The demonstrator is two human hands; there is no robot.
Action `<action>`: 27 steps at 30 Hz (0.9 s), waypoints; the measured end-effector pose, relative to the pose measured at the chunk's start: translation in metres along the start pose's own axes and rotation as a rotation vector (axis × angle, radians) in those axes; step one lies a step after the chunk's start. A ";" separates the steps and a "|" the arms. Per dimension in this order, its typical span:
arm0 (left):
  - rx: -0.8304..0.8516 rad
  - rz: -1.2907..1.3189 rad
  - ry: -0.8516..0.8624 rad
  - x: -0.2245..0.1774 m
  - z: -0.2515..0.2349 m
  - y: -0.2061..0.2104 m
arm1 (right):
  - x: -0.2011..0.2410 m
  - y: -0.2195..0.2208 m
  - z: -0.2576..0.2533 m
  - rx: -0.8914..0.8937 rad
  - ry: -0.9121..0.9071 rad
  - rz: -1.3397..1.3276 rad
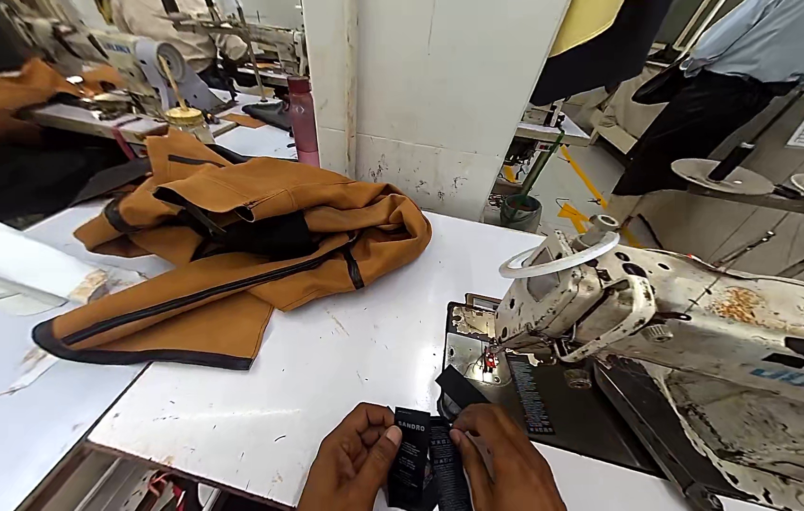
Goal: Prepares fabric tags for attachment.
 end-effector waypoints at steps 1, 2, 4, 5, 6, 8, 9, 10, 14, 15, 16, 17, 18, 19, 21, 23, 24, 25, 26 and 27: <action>0.008 -0.011 0.000 -0.001 -0.001 0.001 | 0.002 -0.007 0.002 -0.015 0.002 -0.056; 0.020 -0.016 0.005 -0.002 -0.001 0.002 | 0.004 -0.014 0.004 -0.024 0.019 -0.117; 0.054 0.000 0.028 -0.003 -0.001 0.004 | 0.009 -0.023 0.008 -0.009 0.083 -0.263; 0.064 0.009 0.038 -0.003 -0.001 0.004 | 0.011 -0.024 0.009 0.005 0.113 -0.339; 0.061 0.017 0.046 -0.003 -0.001 0.004 | 0.012 -0.023 0.009 0.022 0.135 -0.404; 0.044 0.028 0.051 -0.003 -0.001 0.002 | 0.013 -0.017 0.007 0.057 0.163 -0.478; 0.036 0.043 0.043 -0.002 -0.001 0.002 | 0.012 -0.015 0.006 0.071 0.174 -0.490; 0.024 0.068 0.029 -0.001 -0.001 0.001 | 0.012 -0.013 0.005 0.079 0.181 -0.495; -0.031 0.162 -0.025 0.001 -0.002 -0.003 | 0.009 -0.009 0.002 0.102 0.208 -0.507; -0.039 0.178 -0.027 0.002 -0.002 -0.003 | 0.007 -0.009 0.001 0.108 0.216 -0.512; -0.041 0.189 -0.025 0.002 -0.002 -0.003 | 0.006 -0.008 0.001 0.113 0.221 -0.518; -0.041 0.195 -0.026 0.002 -0.002 -0.003 | 0.005 -0.008 0.000 0.117 0.226 -0.528; -0.039 0.200 -0.026 0.003 -0.002 -0.003 | 0.004 -0.008 0.000 0.120 0.233 -0.539; -0.035 0.203 -0.025 0.003 -0.002 -0.003 | 0.004 -0.008 -0.001 0.121 0.238 -0.548; -0.022 0.203 -0.020 0.002 -0.002 -0.002 | 0.004 -0.008 -0.002 0.123 0.236 -0.568; -0.006 0.184 0.002 0.002 -0.003 -0.002 | 0.006 -0.009 -0.001 0.139 0.223 -0.589; 0.004 0.162 0.024 0.001 -0.003 -0.002 | 0.009 -0.009 -0.001 0.150 0.209 -0.602; 0.013 0.134 0.059 0.000 -0.004 -0.003 | 0.012 -0.009 0.001 0.161 0.190 -0.616; 0.033 0.104 0.103 -0.001 -0.005 -0.003 | 0.016 -0.009 0.002 0.171 0.171 -0.626; 0.051 0.073 0.140 -0.002 -0.005 -0.002 | 0.020 -0.009 0.003 0.177 0.157 -0.631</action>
Point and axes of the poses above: each hand's wrist, its own z-axis away from the middle knuckle, its own y-axis out of the palm, x = y × z, the point moved 8 cm from there along -z, towards the middle knuckle, and after that the axes turned 6 degrees about y, right-handed, at the moved point
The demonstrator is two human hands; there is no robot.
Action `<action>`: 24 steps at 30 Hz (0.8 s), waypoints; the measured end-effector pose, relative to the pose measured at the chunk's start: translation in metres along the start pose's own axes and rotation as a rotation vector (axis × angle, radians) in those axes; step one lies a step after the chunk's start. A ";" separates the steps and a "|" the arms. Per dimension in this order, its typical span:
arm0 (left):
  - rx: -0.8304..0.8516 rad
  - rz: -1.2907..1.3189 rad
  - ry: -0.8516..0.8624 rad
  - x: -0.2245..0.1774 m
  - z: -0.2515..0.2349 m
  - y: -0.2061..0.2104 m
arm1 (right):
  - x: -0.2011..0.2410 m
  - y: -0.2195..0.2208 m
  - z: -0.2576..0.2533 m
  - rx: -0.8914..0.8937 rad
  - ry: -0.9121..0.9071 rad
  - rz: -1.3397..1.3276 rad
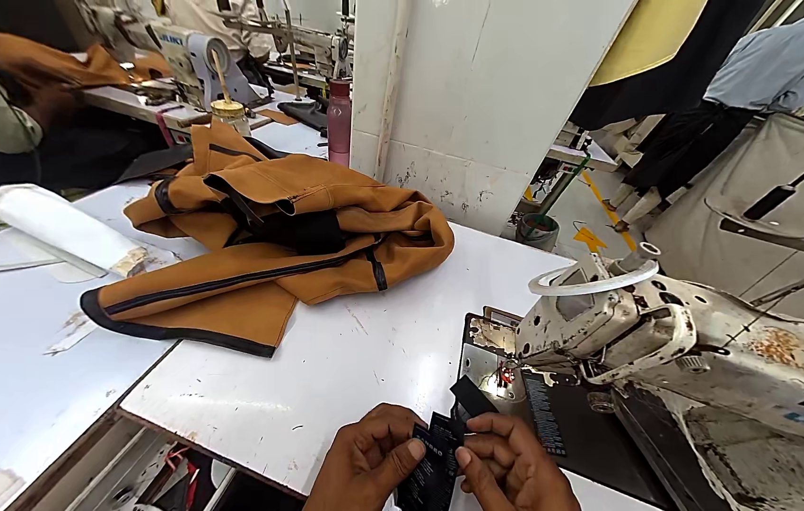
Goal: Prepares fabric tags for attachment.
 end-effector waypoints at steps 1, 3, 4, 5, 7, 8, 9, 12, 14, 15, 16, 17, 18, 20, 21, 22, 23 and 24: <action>0.009 -0.022 0.021 -0.001 0.000 0.001 | 0.002 0.002 0.002 0.006 -0.010 0.001; 0.021 -0.044 0.031 -0.002 0.000 0.002 | 0.006 0.004 0.004 0.008 -0.029 0.012; 0.026 -0.051 0.029 -0.002 0.000 0.002 | 0.007 0.005 0.005 0.007 -0.041 0.022; 0.026 -0.053 0.026 -0.002 0.000 0.002 | 0.008 0.005 0.006 0.010 -0.051 0.033; 0.020 -0.042 0.016 -0.002 0.000 0.003 | 0.008 0.007 0.007 0.021 -0.058 0.047; 0.012 -0.030 0.008 -0.002 0.000 0.003 | 0.008 0.008 0.008 0.029 -0.059 0.051; 0.001 -0.016 -0.002 -0.002 0.001 0.003 | 0.008 0.009 0.008 0.035 -0.058 0.052; -0.031 0.001 -0.029 -0.002 0.002 0.002 | 0.007 0.011 0.008 0.040 -0.053 0.048; -0.047 -0.004 -0.038 -0.002 0.002 0.001 | 0.007 0.012 0.008 0.042 -0.047 0.044; -0.053 -0.004 -0.041 -0.002 0.003 0.001 | 0.007 0.012 0.009 0.042 -0.046 0.045; -0.060 -0.004 -0.042 -0.002 0.003 0.001 | 0.007 0.013 0.009 0.041 -0.046 0.046; -0.063 -0.006 -0.043 -0.002 0.003 0.001 | 0.007 0.013 0.009 0.041 -0.047 0.047; -0.069 -0.005 -0.041 -0.002 0.003 0.002 | 0.008 0.013 0.009 0.040 -0.048 0.048; -0.079 0.003 -0.028 -0.003 0.004 0.002 | 0.008 0.013 0.010 0.045 -0.050 0.042; -0.085 0.003 -0.021 -0.005 0.004 0.001 | 0.009 0.014 0.010 0.054 -0.051 0.036; -0.090 0.000 -0.017 -0.006 0.004 0.001 | 0.010 0.015 0.011 0.065 -0.055 0.035; -0.089 0.002 -0.021 -0.007 0.004 0.002 | 0.011 0.013 0.012 0.077 -0.059 0.043; -0.080 0.006 -0.025 -0.008 0.004 0.003 | 0.011 0.009 0.012 0.086 -0.066 0.065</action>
Point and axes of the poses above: each hand's wrist, its own z-axis away from the middle knuckle, its own y-axis out of the palm, x = y × z, the point moved 8 cm from there along -z, towards the middle knuckle, and after that the axes turned 6 degrees about y, right-handed, at the moved point
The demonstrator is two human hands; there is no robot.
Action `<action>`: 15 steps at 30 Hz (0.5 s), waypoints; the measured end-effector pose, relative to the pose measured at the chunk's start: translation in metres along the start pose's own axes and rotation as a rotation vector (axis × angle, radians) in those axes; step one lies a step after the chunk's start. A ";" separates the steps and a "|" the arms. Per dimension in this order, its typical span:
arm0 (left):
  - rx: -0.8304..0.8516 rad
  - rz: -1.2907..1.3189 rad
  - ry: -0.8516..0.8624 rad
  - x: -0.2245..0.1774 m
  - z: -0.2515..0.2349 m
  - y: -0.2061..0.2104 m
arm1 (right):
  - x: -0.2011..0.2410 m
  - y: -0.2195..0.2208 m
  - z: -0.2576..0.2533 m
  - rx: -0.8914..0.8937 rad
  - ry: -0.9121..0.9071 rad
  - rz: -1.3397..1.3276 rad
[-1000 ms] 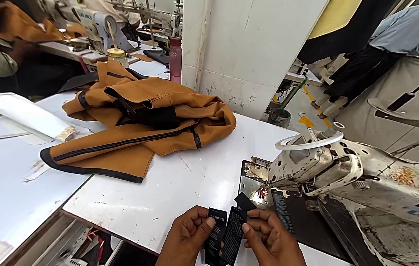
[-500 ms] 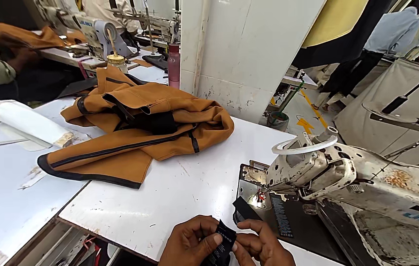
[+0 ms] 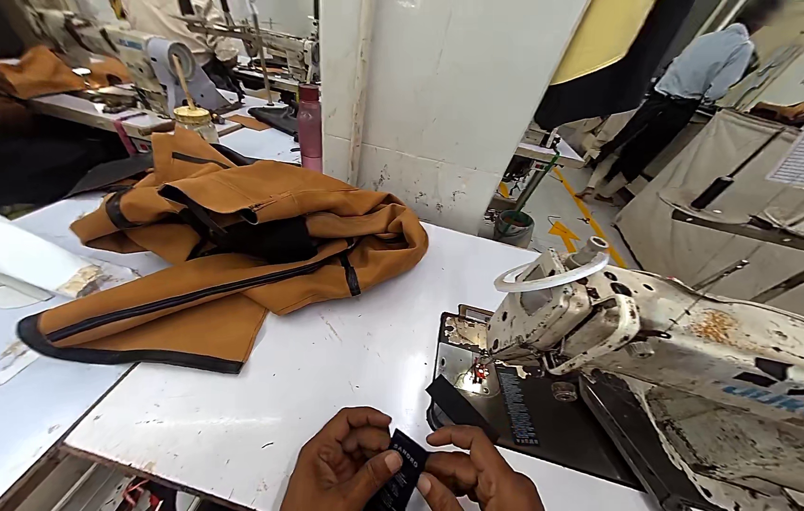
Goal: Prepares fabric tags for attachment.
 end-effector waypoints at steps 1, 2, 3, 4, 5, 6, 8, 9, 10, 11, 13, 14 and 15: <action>0.008 0.004 0.000 -0.001 0.000 0.001 | -0.001 -0.009 0.000 -0.014 -0.005 0.047; 0.017 0.010 0.005 -0.002 0.001 0.000 | -0.004 -0.024 -0.001 -0.065 0.002 0.122; 0.024 0.016 0.018 -0.002 0.001 -0.001 | -0.011 -0.044 -0.003 -0.146 0.025 0.229; 0.033 0.022 0.039 -0.002 0.002 -0.002 | -0.020 -0.068 -0.006 -0.250 0.055 0.357; 0.050 0.023 0.062 -0.001 0.002 -0.004 | -0.031 -0.091 -0.011 -0.360 0.089 0.486; 0.072 0.024 0.077 -0.001 0.002 -0.004 | -0.043 -0.111 -0.018 -0.468 0.110 0.602; 0.110 0.025 0.089 -0.001 0.001 -0.002 | -0.068 -0.132 -0.034 -0.570 0.145 0.747; 0.118 0.027 0.091 -0.002 0.001 -0.001 | -0.079 -0.134 -0.042 -0.567 0.167 0.778; 0.118 0.032 0.092 -0.003 0.001 -0.001 | -0.087 -0.134 -0.050 -0.556 0.184 0.786; 0.115 0.036 0.092 -0.004 0.001 -0.001 | -0.093 -0.132 -0.055 -0.556 0.183 0.789; 0.102 0.037 0.089 -0.003 0.000 -0.003 | -0.091 -0.131 -0.055 -0.561 0.166 0.762; 0.094 0.038 0.084 -0.003 0.000 -0.003 | -0.087 -0.132 -0.051 -0.571 0.156 0.744; 0.089 0.040 0.078 -0.002 0.001 -0.004 | -0.081 -0.133 -0.045 -0.586 0.140 0.725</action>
Point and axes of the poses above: each hand's wrist, its own z-axis away from the middle knuckle, its own y-axis out of the palm, x = y × z, the point moved 8 cm from there along -z, towards the middle knuckle, and after that the axes turned 6 degrees about y, right-handed, at the moved point
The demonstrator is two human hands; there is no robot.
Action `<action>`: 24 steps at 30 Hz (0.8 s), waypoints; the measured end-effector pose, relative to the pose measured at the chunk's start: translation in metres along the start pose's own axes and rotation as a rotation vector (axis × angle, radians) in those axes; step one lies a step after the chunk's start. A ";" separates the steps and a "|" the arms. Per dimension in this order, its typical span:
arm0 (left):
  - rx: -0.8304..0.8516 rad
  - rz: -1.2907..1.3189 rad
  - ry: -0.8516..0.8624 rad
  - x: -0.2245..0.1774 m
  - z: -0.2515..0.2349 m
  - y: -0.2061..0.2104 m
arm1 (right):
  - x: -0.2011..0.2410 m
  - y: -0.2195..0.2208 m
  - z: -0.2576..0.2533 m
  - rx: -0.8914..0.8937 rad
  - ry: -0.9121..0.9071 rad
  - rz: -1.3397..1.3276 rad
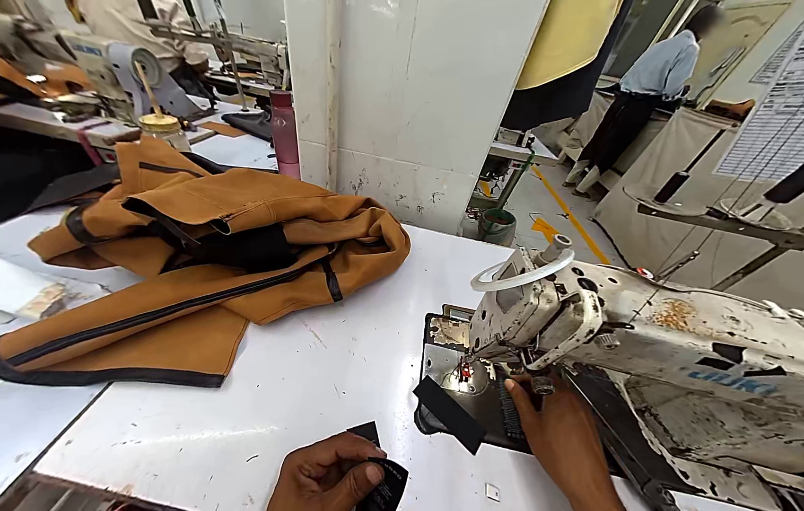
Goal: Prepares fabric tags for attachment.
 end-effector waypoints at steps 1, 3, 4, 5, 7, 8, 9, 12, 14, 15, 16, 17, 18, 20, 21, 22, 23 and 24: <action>0.000 0.006 -0.003 0.001 -0.001 0.000 | 0.003 -0.007 0.006 0.000 0.004 -0.040; 0.009 0.024 0.008 0.002 -0.002 0.000 | 0.014 -0.019 0.023 0.116 0.039 -0.204; 0.015 0.032 0.016 0.003 -0.002 -0.001 | 0.026 -0.023 0.035 0.203 0.052 -0.342; 0.016 0.033 0.019 0.004 -0.003 -0.001 | 0.043 -0.025 0.048 0.283 0.059 -0.486; 0.012 0.038 0.012 0.004 -0.003 -0.001 | 0.075 -0.022 0.073 0.389 0.052 -0.682; 0.012 0.045 0.002 0.005 -0.004 -0.001 | 0.088 -0.018 0.082 0.421 0.039 -0.724; 0.009 0.051 -0.007 0.005 -0.003 -0.001 | 0.098 -0.012 0.091 0.441 0.022 -0.740; -0.022 0.062 -0.020 0.004 -0.001 -0.003 | 0.118 0.005 0.105 0.475 -0.027 -0.764; -0.038 0.064 -0.023 0.004 0.000 -0.002 | 0.125 0.009 0.109 0.472 -0.042 -0.787; -0.043 0.066 -0.024 0.003 0.000 -0.002 | 0.128 0.010 0.112 0.469 -0.056 -0.807; -0.045 0.068 -0.022 0.003 0.000 -0.001 | 0.130 0.010 0.113 0.465 -0.071 -0.828; -0.047 0.069 -0.020 0.003 0.000 0.000 | 0.131 0.009 0.115 0.460 -0.085 -0.841; -0.049 0.070 -0.019 0.003 -0.001 0.001 | 0.132 0.009 0.117 0.453 -0.095 -0.845; -0.058 0.071 -0.017 0.003 -0.001 0.002 | 0.134 0.008 0.119 0.445 -0.124 -0.839; -0.062 0.071 -0.016 0.003 -0.001 0.002 | 0.135 0.008 0.120 0.436 -0.137 -0.835; -0.065 0.068 -0.015 0.004 -0.001 0.001 | 0.136 0.008 0.122 0.427 -0.145 -0.832; -0.069 0.067 -0.015 0.004 -0.001 0.001 | 0.136 0.009 0.123 0.422 -0.150 -0.831; -0.072 0.066 -0.014 0.005 -0.001 0.001 | 0.136 0.009 0.123 0.419 -0.153 -0.832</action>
Point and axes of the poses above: each hand's wrist, its own z-axis away from the middle knuckle, its own y-axis out of the palm, x = y × z, the point moved 8 cm from there along -z, towards the middle knuckle, and after that the axes turned 6 degrees about y, right-handed, at the moved point
